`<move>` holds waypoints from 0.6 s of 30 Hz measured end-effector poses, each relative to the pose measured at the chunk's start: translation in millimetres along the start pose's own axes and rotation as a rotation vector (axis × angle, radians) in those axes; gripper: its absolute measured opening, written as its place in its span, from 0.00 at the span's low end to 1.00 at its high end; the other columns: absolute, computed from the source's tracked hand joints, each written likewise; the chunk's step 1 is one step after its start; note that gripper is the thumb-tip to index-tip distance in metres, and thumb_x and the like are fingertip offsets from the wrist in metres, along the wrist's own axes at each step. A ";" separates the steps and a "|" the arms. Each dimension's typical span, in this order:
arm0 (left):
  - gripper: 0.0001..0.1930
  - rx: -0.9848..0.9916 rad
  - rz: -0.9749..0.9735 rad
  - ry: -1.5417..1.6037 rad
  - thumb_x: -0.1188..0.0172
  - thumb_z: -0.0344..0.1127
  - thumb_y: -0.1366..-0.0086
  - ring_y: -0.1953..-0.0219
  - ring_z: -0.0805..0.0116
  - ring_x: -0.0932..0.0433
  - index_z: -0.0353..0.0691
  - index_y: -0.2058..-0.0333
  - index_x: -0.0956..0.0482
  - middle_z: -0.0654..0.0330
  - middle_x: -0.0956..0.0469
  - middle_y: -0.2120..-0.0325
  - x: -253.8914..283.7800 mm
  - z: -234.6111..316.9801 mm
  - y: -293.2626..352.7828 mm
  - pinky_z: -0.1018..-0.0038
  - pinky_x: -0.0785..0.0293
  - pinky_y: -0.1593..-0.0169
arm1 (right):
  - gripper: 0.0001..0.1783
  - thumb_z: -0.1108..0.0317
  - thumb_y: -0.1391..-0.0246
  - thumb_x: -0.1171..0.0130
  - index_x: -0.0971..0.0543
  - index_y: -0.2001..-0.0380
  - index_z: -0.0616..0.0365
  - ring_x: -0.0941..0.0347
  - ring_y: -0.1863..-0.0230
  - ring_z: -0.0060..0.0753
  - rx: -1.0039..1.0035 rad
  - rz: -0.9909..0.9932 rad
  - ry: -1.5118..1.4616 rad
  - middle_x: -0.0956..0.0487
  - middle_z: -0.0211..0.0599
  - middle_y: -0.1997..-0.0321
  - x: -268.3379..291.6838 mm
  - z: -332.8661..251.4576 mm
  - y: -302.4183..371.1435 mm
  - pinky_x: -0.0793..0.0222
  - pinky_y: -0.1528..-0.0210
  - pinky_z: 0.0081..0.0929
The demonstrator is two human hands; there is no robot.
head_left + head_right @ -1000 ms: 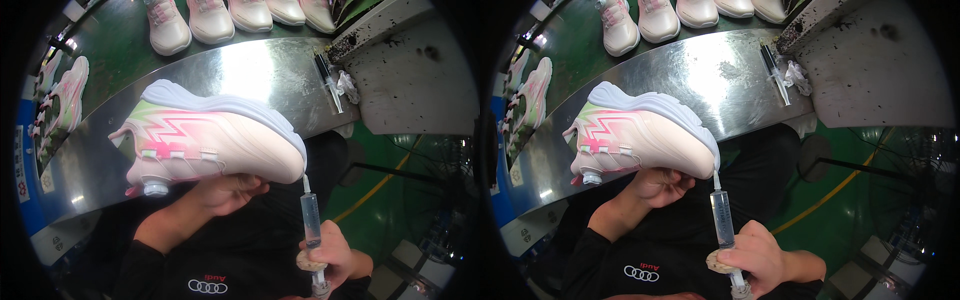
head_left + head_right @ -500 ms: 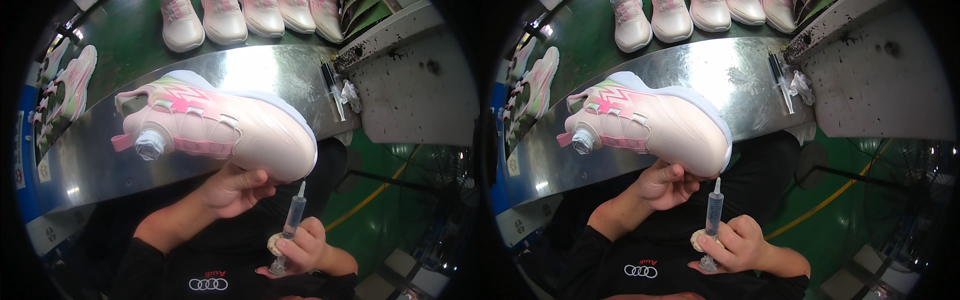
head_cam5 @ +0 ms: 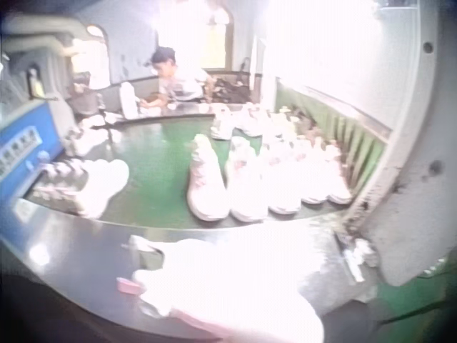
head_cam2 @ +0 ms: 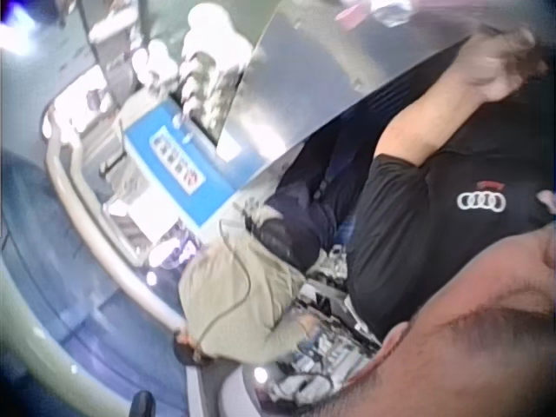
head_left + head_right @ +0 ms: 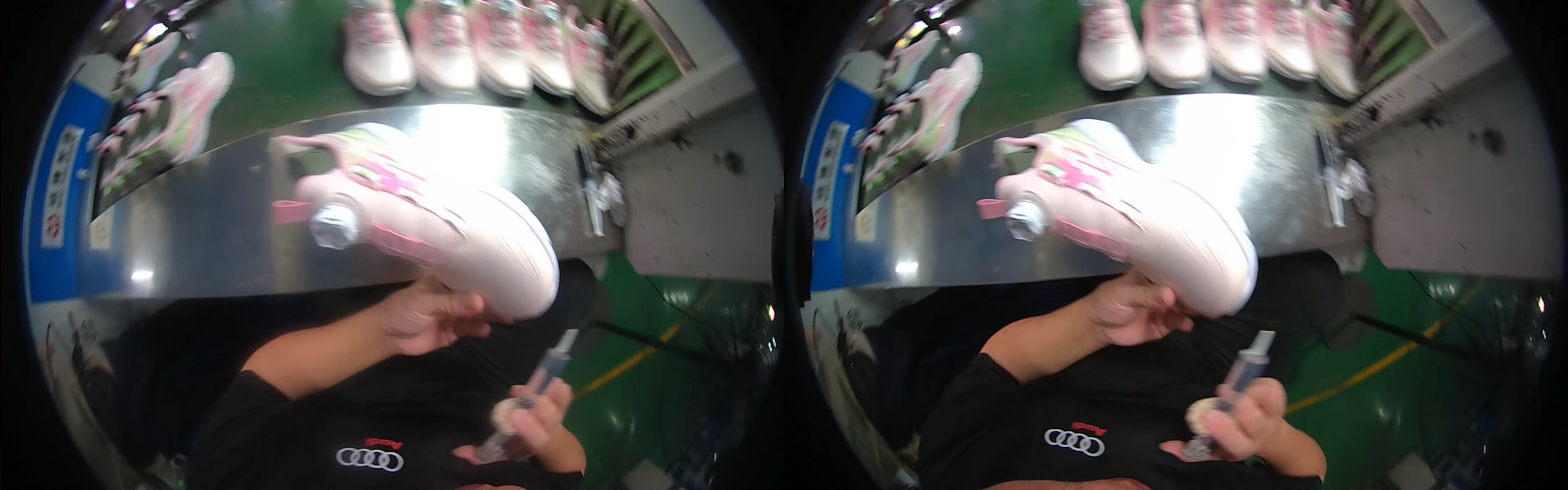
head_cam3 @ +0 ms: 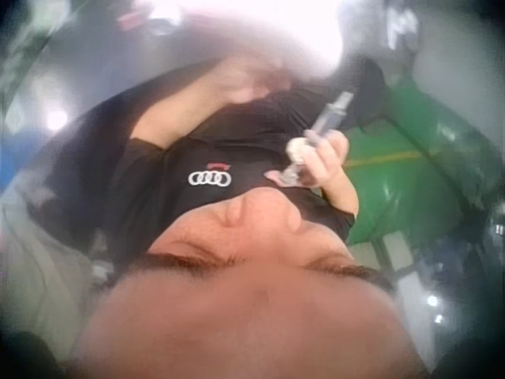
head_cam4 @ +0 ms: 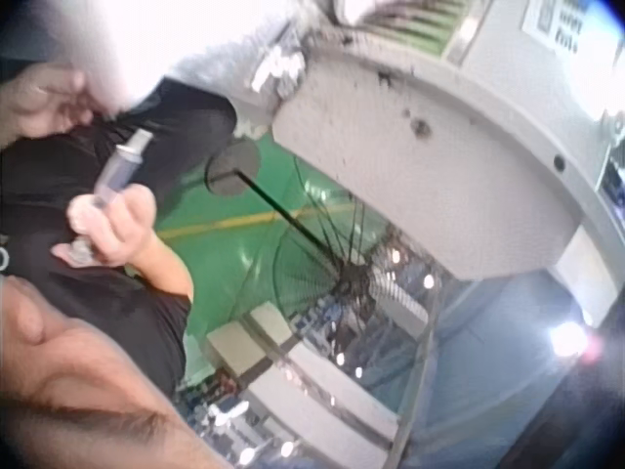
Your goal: The person takes shoes from a conveyor belt, applies adhesive along the sole edges using a syringe while rotating them, and places the shoes back onto the conveyor belt.
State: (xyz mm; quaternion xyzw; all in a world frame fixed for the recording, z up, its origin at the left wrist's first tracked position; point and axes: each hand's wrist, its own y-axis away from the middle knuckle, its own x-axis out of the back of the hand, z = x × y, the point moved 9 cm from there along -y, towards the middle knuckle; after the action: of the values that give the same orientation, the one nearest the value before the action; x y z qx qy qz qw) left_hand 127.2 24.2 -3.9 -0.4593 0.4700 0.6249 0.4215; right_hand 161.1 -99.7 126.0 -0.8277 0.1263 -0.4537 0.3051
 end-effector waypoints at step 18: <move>0.33 -0.674 0.577 -0.731 0.43 0.34 0.48 0.50 0.57 0.29 0.27 0.45 0.43 0.46 0.32 0.51 48.9 188.4 170.6 0.64 0.34 0.45 | 0.41 0.55 0.75 0.30 0.34 0.54 0.59 0.40 0.66 0.41 -0.139 -0.052 0.033 0.31 0.38 0.65 -65.5 153.6 -76.7 0.41 0.61 0.33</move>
State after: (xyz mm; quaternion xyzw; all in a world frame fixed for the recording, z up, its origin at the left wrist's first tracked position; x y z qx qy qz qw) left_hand -80.7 177.8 8.6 -0.1756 0.1752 0.9480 0.1992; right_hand 246.6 52.0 67.6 -0.8423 0.1408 -0.4652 0.2331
